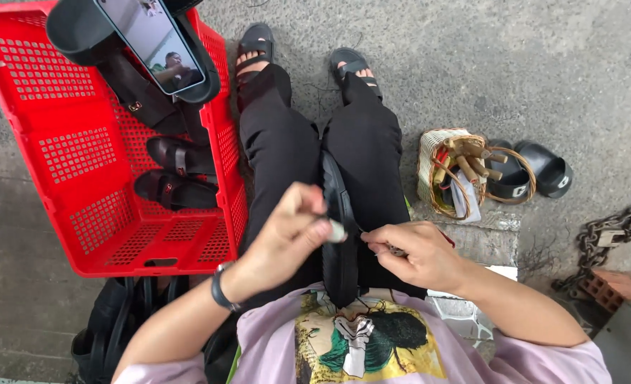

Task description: Hand-sewing the sole of a black sandal for repair while sitting on the floor.

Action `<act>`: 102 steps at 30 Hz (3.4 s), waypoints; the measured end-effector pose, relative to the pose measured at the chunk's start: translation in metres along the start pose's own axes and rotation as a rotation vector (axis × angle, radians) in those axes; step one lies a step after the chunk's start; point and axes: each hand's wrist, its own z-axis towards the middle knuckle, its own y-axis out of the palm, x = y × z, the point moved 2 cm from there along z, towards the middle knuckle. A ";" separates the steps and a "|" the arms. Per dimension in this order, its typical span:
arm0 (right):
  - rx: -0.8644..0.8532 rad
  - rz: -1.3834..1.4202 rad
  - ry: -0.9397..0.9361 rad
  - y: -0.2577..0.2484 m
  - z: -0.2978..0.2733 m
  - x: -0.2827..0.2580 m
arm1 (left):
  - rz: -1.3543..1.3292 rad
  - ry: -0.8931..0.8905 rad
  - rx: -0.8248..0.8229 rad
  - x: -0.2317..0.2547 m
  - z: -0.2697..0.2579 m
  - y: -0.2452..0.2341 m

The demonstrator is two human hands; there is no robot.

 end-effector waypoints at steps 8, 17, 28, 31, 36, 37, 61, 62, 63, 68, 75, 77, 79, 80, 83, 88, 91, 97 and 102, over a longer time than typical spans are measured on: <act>0.045 0.224 0.032 0.002 0.039 0.009 | -0.817 -0.252 0.305 0.001 0.105 -0.017; 0.003 0.232 0.148 0.003 0.037 0.015 | -0.718 -0.093 0.283 -0.041 0.067 -0.064; 0.025 -0.094 0.368 0.041 0.041 -0.010 | 0.607 0.041 0.683 -0.090 -0.074 -0.060; 0.079 -0.114 0.351 0.047 0.033 -0.026 | 0.362 0.254 0.699 -0.043 -0.070 -0.034; 0.391 -0.349 0.010 0.029 0.004 -0.042 | 0.234 0.572 0.575 -0.001 -0.067 0.020; 0.429 -0.304 -0.061 0.027 -0.001 -0.039 | 0.242 0.607 0.551 -0.001 -0.064 0.030; 0.328 -0.147 0.274 -0.032 -0.020 0.052 | 0.614 0.309 0.493 -0.025 -0.058 0.001; 0.459 -0.220 0.284 -0.037 -0.020 0.061 | 0.509 0.356 0.436 -0.019 -0.049 0.003; 0.466 -0.212 0.305 -0.034 -0.024 0.058 | 0.505 0.348 0.413 -0.022 -0.044 0.009; 0.068 -0.773 -0.278 -0.001 -0.026 0.023 | 0.338 0.236 0.268 -0.028 -0.026 0.035; -0.057 -0.911 -0.392 0.000 -0.002 0.006 | 0.269 0.196 0.262 -0.029 -0.027 0.035; -0.063 -0.929 -0.427 0.000 -0.002 0.007 | 0.249 0.185 0.242 -0.029 -0.027 0.035; -0.063 -0.923 -0.423 0.000 0.000 0.005 | 0.248 0.183 0.240 -0.031 -0.027 0.034; -0.061 -0.915 -0.422 -0.001 0.000 0.004 | 0.252 0.183 0.241 -0.032 -0.027 0.034; -0.119 -1.001 -0.428 -0.003 0.002 -0.001 | 0.243 0.213 0.247 -0.033 -0.026 0.033; -0.168 -1.171 -0.437 -0.009 0.003 -0.024 | 0.253 0.286 0.217 -0.039 -0.020 0.023; -0.162 -1.225 -0.451 -0.004 0.001 -0.026 | 0.240 0.341 0.224 -0.049 -0.014 0.019; -0.078 -1.162 -0.438 0.025 0.001 0.009 | 0.244 0.443 0.322 -0.048 0.000 0.020; -0.064 -0.868 -0.255 0.019 -0.008 0.014 | 0.444 0.331 0.433 -0.041 -0.023 0.025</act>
